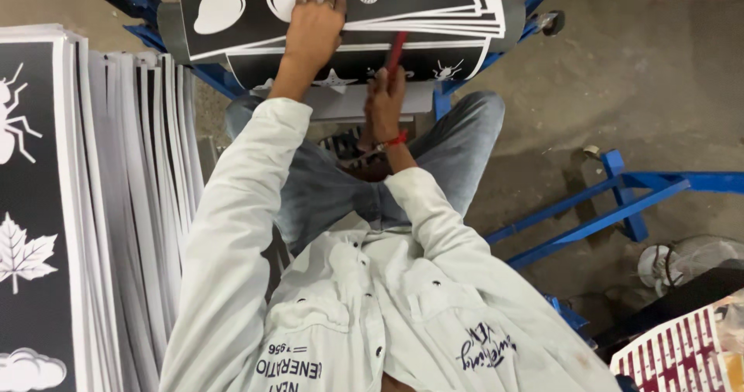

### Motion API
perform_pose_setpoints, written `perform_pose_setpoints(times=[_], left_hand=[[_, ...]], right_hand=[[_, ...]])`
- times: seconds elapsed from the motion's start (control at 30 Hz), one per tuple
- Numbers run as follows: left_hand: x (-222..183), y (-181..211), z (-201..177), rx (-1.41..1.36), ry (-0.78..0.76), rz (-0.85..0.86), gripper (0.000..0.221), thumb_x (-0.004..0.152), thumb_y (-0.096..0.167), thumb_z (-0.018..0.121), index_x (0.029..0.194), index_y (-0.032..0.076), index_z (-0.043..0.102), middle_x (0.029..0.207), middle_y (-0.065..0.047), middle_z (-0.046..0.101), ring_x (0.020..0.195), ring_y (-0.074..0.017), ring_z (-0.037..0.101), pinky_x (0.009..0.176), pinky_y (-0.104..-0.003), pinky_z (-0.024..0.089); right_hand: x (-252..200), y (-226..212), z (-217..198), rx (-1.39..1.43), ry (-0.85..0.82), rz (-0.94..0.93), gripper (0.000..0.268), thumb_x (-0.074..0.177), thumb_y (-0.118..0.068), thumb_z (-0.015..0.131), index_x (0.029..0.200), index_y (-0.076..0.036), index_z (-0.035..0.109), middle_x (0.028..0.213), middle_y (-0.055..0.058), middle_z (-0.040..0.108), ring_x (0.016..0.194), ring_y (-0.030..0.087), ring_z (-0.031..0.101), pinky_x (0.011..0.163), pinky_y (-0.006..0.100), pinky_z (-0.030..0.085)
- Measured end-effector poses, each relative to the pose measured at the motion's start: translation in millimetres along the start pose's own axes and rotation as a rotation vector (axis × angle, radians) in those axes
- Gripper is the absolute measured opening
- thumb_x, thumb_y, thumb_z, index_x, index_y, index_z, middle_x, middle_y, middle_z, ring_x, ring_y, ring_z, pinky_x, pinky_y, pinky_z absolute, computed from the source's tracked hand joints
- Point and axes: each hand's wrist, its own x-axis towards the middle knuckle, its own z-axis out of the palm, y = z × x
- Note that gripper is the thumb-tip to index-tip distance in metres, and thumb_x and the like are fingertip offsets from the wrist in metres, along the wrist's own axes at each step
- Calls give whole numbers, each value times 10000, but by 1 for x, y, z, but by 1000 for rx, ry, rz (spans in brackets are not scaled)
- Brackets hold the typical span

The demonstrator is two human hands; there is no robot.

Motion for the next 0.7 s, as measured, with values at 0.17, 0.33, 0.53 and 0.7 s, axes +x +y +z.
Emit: perform_pose_setpoints(times=[0.17, 0.33, 0.53, 0.7], left_hand=[[1, -6, -10, -28, 35, -11, 603, 723, 120, 818, 1284, -11, 638, 1314, -177, 666, 1152, -380, 649, 904, -482, 521], [4, -1, -4, -4, 54, 1, 622, 703, 133, 825, 1277, -22, 643, 1291, -179, 667, 1146, -405, 642, 891, -480, 524], [3, -2, -3, 9, 22, -32, 712, 693, 138, 836, 1355, -11, 620, 1366, -171, 642, 1213, -426, 618, 948, -523, 512], [0, 1, -1, -32, 2, -53, 726, 711, 164, 846, 1375, -2, 602, 1399, -173, 620, 1249, -436, 589, 1008, -556, 484]], right_hand=[[38, -28, -35, 105, 102, -172, 163, 1080, -279, 529, 1037, -140, 456, 616, 11, 477, 423, 137, 464, 361, 311, 397], [88, -55, -93, 163, 193, -285, 184, 1092, -270, 520, 1073, -107, 436, 654, 69, 534, 473, 175, 521, 403, 333, 431], [96, -67, -86, 166, 190, -210, 190, 1050, -260, 501, 1168, -120, 453, 600, 83, 558, 420, 202, 534, 388, 349, 459], [97, -49, -76, 152, 161, -299, 275, 1052, -293, 488, 1302, -188, 441, 559, 32, 464, 387, 150, 446, 354, 324, 397]])
